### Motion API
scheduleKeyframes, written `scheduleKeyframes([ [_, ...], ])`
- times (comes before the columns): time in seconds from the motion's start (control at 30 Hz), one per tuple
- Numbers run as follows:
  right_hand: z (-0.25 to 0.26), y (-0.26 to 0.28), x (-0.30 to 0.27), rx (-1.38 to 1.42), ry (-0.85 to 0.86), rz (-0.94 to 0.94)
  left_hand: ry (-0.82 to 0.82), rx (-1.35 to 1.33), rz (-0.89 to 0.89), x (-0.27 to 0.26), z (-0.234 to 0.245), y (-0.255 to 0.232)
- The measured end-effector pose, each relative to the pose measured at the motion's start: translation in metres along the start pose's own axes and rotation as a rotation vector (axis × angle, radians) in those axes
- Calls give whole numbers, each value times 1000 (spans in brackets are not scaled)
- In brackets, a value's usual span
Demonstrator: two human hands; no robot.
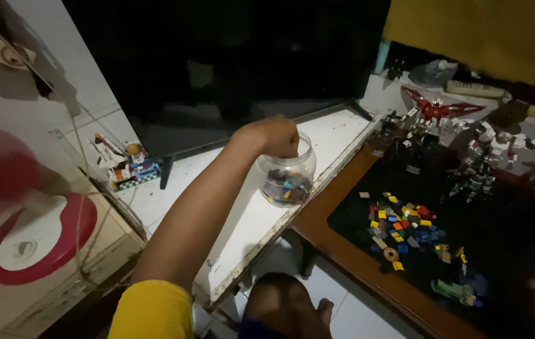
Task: Sorting and assembling small toy building blocks on a low table.
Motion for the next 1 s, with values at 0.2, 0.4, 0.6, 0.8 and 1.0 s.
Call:
scheduleKeyframes([
  [0.2, 11, -15, 1, 11, 11, -57, 36, 167, 95, 34, -25, 21],
  [0.4, 5, -38, -2, -18, -53, 83, -181, -83, -37, -13, 2, -7],
  [0.6, 87, 195, -28, 8, 78, 156, -1026, -331, -194, -93, -9, -24],
  [0.8, 95, 410, -10, 240, 294, 645, -1362, -340, -155, -100, -52, 18],
  [1.0, 42, 562, 20, 108, 639, 980, -1357, -339, -262, -99, -60, 29],
])
Point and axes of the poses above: each hand's wrist, its own x-axis towards the middle knuckle, its own z-axis out of the back of the hand, y = z × x, the point moved 1 cm from there along x, towards the middle knuckle, and after that the axes turned 13 degrees about -x, right-handed, at the moved point
